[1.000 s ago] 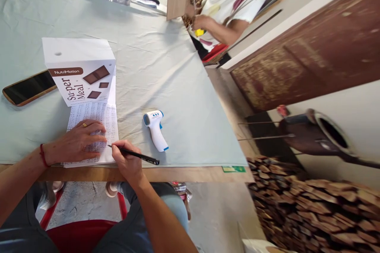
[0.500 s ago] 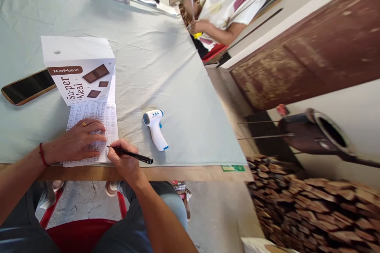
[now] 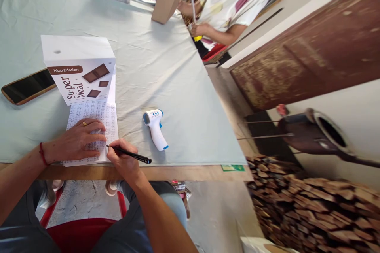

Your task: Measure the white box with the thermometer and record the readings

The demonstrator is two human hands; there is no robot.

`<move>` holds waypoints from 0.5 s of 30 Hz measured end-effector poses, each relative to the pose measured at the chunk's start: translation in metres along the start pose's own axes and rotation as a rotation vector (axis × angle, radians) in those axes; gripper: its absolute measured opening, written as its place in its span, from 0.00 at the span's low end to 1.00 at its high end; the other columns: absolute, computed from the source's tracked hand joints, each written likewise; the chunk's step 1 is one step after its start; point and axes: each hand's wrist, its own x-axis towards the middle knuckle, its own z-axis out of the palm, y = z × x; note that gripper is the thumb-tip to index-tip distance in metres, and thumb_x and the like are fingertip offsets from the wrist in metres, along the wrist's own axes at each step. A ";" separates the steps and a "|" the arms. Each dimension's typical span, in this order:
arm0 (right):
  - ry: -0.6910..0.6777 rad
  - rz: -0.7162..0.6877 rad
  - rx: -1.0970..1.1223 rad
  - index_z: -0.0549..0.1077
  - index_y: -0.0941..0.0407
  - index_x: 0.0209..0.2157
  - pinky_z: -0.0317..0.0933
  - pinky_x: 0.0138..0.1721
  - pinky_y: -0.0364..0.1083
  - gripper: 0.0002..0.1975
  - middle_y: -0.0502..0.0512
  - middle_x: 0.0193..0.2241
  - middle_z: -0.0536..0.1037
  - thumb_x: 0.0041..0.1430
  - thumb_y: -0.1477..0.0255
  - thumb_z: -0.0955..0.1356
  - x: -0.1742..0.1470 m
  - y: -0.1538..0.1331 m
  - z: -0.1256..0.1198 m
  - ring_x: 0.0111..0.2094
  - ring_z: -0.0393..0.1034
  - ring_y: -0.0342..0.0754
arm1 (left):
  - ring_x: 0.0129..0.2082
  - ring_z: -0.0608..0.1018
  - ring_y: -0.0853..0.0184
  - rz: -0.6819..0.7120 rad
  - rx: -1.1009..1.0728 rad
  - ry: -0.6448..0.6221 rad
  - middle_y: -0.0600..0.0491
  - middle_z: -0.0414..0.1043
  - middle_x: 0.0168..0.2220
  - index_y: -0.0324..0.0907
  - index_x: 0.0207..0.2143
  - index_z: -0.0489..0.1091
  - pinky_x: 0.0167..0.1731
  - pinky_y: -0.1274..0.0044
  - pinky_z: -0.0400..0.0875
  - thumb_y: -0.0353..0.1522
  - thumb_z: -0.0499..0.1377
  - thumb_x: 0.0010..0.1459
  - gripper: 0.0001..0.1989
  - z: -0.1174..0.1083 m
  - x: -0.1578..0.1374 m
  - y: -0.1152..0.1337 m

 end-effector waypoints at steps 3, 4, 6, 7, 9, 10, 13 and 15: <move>-0.002 0.009 -0.002 0.72 0.54 0.25 0.64 0.26 0.43 0.05 0.47 0.20 0.73 0.51 0.69 0.66 0.000 0.000 0.000 0.21 0.65 0.43 | 0.55 0.69 0.52 0.000 -0.001 0.015 0.45 0.68 0.51 0.41 0.45 0.74 0.58 0.59 0.62 0.35 0.63 0.61 0.11 0.001 0.000 0.000; -0.004 0.011 -0.001 0.72 0.54 0.25 0.64 0.26 0.43 0.05 0.47 0.20 0.73 0.51 0.69 0.66 0.000 0.000 0.000 0.21 0.65 0.43 | 0.55 0.69 0.53 0.001 -0.002 0.018 0.45 0.68 0.52 0.41 0.46 0.74 0.58 0.60 0.62 0.35 0.62 0.62 0.11 0.001 0.000 0.000; -0.007 0.012 0.000 0.72 0.54 0.25 0.64 0.26 0.43 0.05 0.47 0.20 0.73 0.51 0.69 0.66 0.000 0.000 0.000 0.21 0.65 0.43 | 0.55 0.69 0.53 0.003 -0.002 0.020 0.45 0.68 0.52 0.42 0.46 0.74 0.58 0.60 0.62 0.36 0.62 0.62 0.12 0.001 -0.001 0.000; -0.007 0.011 0.001 0.72 0.54 0.25 0.64 0.26 0.43 0.05 0.47 0.20 0.73 0.51 0.69 0.66 0.000 0.001 0.000 0.21 0.65 0.43 | 0.55 0.69 0.53 0.005 -0.003 0.020 0.45 0.68 0.52 0.42 0.46 0.74 0.58 0.60 0.62 0.36 0.62 0.62 0.12 0.001 -0.001 0.000; -0.007 0.009 0.003 0.72 0.54 0.25 0.64 0.26 0.43 0.05 0.47 0.20 0.73 0.51 0.69 0.66 0.000 0.001 0.001 0.21 0.66 0.43 | 0.55 0.69 0.52 0.005 -0.002 0.020 0.45 0.69 0.52 0.42 0.46 0.74 0.57 0.60 0.62 0.36 0.62 0.62 0.11 0.000 -0.001 0.000; -0.007 0.009 0.003 0.72 0.54 0.25 0.64 0.26 0.43 0.06 0.47 0.20 0.73 0.51 0.69 0.66 0.000 0.001 0.001 0.21 0.66 0.43 | 0.55 0.69 0.52 0.004 -0.002 0.019 0.44 0.69 0.52 0.42 0.45 0.74 0.57 0.59 0.62 0.36 0.62 0.62 0.11 0.000 -0.001 0.000; -0.008 0.004 -0.007 0.73 0.54 0.25 0.63 0.26 0.43 0.06 0.47 0.20 0.73 0.52 0.69 0.66 0.000 0.002 0.001 0.21 0.66 0.43 | 0.55 0.69 0.52 0.001 -0.004 0.017 0.44 0.69 0.52 0.42 0.46 0.74 0.58 0.60 0.62 0.36 0.63 0.62 0.11 0.000 0.000 0.000; -0.008 -0.011 -0.010 0.72 0.54 0.25 0.63 0.26 0.42 0.05 0.47 0.20 0.73 0.52 0.70 0.66 0.000 0.002 0.001 0.21 0.66 0.43 | 0.56 0.69 0.52 0.001 -0.006 0.018 0.45 0.69 0.52 0.42 0.46 0.74 0.58 0.60 0.62 0.36 0.63 0.62 0.11 0.000 0.000 0.000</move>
